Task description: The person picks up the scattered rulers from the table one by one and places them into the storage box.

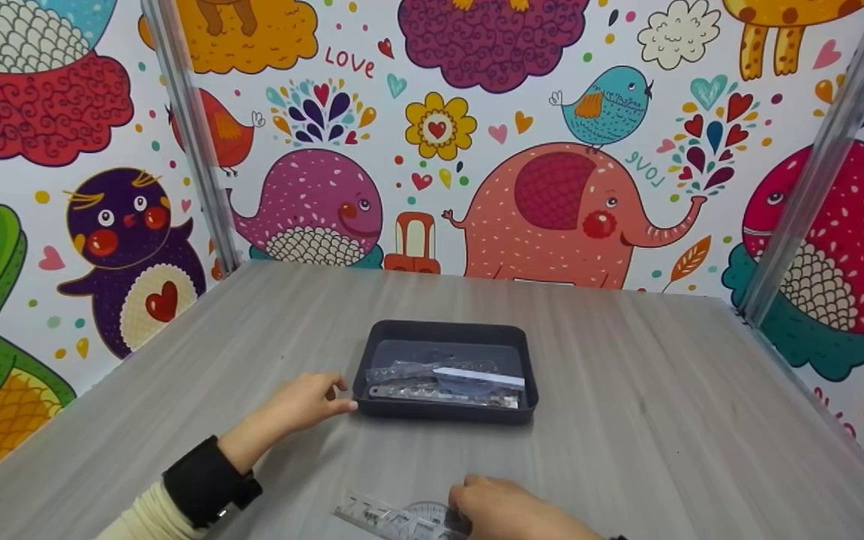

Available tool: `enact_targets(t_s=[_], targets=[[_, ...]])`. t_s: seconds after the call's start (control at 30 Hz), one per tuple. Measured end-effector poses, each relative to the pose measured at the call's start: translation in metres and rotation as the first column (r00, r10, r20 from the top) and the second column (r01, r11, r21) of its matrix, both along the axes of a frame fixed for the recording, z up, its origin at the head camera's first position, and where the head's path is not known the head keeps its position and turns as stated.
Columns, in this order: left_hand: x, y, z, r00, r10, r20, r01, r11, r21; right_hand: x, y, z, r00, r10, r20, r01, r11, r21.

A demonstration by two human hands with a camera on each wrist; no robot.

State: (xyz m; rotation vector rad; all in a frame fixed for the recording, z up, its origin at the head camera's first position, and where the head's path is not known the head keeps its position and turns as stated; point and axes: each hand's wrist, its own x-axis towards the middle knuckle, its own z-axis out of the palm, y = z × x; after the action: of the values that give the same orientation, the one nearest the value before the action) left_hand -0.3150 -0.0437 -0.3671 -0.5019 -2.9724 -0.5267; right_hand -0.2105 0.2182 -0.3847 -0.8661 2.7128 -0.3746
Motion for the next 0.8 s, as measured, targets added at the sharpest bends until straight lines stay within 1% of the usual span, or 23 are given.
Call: enact_targets(t_s=[0.1,0.3,0.5,0.63,0.7,0.8], targets=[[0.000,0.001,-0.001,1.000,-0.011,-0.003,0.011,1.000,-0.007,0.000,-0.003,-0.002,1.000,-0.011,-0.011,0.011,1.000,-0.026],[0.001,0.002,-0.002,0.999,-0.034,-0.007,0.034,0.999,-0.019,-0.001,-0.005,-0.005,0.998,-0.063,0.012,0.064,0.992,-0.105],[0.002,0.002,-0.001,0.999,-0.033,-0.002,0.033,0.999,-0.020,-0.005,-0.001,-0.008,0.997,-0.066,0.035,0.070,0.986,-0.148],[0.002,0.001,-0.001,0.999,-0.031,0.018,0.031,0.999,-0.014,-0.007,0.003,-0.007,0.992,-0.062,0.111,0.082,0.979,-0.186],[0.002,0.000,-0.001,0.999,-0.032,0.024,0.033,0.999,-0.019,-0.009,0.005,-0.005,0.984,-0.055,0.168,0.090,0.974,-0.206],[0.001,-0.001,-0.001,0.999,-0.039,0.021,0.040,0.999,-0.029,-0.010,0.008,-0.003,0.977,-0.021,0.214,0.075,0.965,-0.251]])
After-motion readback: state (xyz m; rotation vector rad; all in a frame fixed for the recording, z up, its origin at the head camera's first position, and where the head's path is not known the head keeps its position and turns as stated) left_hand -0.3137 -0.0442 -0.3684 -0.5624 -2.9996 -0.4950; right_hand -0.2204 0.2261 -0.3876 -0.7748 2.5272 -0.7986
